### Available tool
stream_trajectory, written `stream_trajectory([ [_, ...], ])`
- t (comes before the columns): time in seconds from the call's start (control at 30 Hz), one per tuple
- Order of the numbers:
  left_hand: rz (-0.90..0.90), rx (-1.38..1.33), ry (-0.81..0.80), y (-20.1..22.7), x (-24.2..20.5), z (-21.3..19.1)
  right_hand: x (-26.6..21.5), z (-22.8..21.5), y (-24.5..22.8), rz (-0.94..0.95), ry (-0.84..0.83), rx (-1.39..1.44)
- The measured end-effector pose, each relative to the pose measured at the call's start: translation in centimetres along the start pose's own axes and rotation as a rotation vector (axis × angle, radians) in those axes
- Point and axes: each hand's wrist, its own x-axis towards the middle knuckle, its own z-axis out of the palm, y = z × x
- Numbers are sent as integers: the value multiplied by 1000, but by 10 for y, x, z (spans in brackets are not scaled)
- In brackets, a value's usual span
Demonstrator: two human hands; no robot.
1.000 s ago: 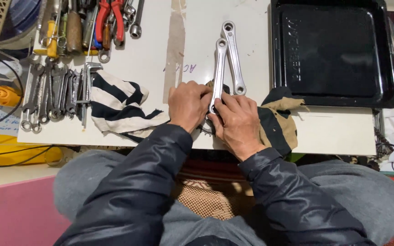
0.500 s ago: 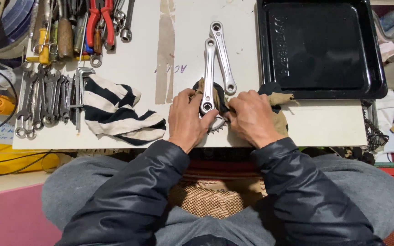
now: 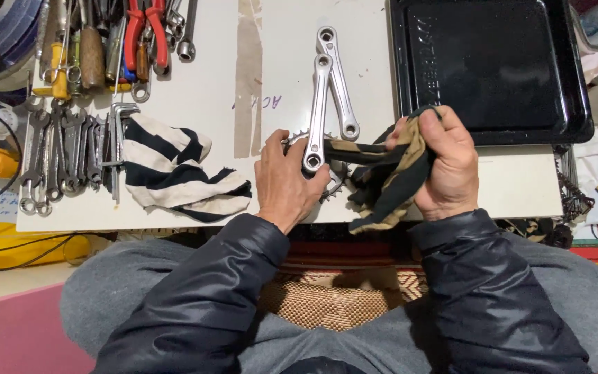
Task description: Cleaning a bicycle crankset and chainring using a cloth to remove dirt and grease.
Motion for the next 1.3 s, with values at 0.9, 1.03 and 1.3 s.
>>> stream_trajectory([
  [0.9, 90, 112, -39, -16, -4, 9, 38, -2, 113, -707, -132, -1724],
  [1.03, 73, 110, -35, -10, -3, 3, -2, 5, 93, -634, -223, -1767],
  [1.3, 49, 69, -89, -9, -3, -2, 13, -4, 103, -728, -263, -1722],
])
